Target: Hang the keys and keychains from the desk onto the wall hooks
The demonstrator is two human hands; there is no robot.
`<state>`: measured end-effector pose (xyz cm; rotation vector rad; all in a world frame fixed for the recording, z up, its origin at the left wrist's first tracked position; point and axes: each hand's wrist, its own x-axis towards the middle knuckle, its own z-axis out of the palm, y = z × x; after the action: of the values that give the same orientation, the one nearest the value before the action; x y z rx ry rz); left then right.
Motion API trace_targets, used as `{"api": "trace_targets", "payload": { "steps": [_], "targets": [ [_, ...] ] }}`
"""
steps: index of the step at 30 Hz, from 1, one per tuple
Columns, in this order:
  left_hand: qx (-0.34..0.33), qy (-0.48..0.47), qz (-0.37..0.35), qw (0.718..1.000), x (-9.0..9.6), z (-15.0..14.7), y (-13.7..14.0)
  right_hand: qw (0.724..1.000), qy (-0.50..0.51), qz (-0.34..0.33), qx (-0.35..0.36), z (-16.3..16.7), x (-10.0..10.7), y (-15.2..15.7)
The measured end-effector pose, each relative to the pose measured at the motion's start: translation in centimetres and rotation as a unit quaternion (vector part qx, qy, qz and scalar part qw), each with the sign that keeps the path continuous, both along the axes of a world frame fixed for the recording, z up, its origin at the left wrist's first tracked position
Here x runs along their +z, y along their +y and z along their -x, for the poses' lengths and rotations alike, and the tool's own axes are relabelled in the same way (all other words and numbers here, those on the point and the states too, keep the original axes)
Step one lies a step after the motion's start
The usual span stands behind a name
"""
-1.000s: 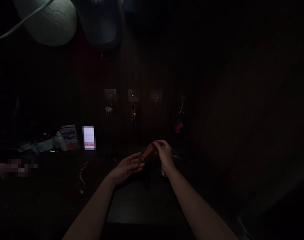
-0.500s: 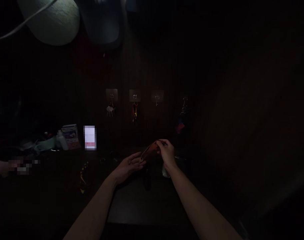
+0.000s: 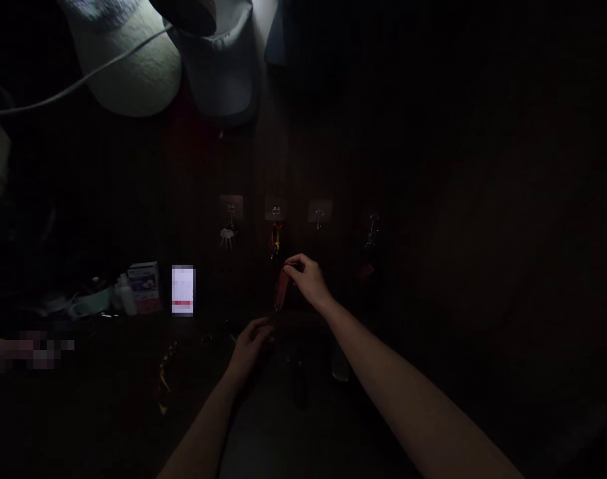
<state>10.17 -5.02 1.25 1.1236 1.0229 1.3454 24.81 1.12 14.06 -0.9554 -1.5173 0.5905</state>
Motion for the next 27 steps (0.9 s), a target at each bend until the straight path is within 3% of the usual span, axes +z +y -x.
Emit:
{"api": "trace_targets", "payload": {
  "steps": [7,14,20,27],
  "targets": [
    [0.02,0.002,0.01,1.0,-0.6,0.1,0.7,0.998,-0.03,-0.061,0.011,1.8,4.7,3.3],
    [0.011,0.008,-0.006,1.0,-0.8,0.2,0.8,0.987,-0.094,-0.125,-0.034,3.1,9.1,5.0],
    [0.012,0.025,-0.019,0.999,-1.2,0.1,1.3,0.972,-0.175,-0.134,-0.079,3.6,10.4,5.9],
    [0.007,0.026,-0.035,0.999,-1.4,0.0,1.4,0.955,-0.242,-0.126,-0.113,2.6,10.1,6.1]
  ]
}}
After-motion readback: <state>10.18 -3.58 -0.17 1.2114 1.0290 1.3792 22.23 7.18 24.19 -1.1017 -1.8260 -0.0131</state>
